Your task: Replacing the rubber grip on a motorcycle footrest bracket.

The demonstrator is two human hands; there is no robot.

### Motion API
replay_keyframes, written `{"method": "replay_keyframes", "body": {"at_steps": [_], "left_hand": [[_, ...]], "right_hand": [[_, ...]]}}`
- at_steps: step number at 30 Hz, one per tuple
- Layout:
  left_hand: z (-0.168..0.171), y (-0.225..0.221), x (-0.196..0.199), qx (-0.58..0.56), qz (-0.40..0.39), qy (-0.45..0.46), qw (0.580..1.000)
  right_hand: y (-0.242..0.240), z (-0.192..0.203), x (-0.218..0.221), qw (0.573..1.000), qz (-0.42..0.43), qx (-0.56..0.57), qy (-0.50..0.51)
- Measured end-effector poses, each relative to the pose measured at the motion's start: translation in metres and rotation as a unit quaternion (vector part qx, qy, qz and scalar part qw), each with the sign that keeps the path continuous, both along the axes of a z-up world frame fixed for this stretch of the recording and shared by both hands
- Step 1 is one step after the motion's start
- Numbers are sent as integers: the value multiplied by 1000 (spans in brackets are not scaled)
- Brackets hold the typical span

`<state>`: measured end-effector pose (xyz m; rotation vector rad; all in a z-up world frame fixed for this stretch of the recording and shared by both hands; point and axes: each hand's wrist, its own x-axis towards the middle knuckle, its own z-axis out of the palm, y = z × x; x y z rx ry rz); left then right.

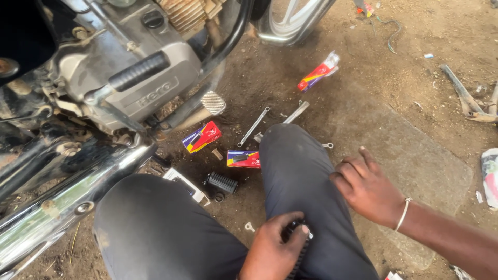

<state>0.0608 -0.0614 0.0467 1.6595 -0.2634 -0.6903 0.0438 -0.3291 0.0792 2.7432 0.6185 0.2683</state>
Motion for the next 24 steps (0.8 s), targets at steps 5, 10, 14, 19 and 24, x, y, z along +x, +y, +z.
{"method": "replay_keyframes", "body": {"at_steps": [5,10,14,19,24], "left_hand": [[-11,-1,3,-30,4,23,999],[-19,1,7,-56,26,115,991],[-20,8,15,-126,53,103,985],[-30,10,17,-183,51,145,971],[-36,8,11,-228,66,192,952]], "right_hand": [[13,2,-15,984,-61,169,7],[37,-40,-52,767,-298,541,173],[65,-48,-68,609,-260,729,170],[96,-34,-56,615,-268,713,205],[106,-35,-48,571,-169,774,214]]}}
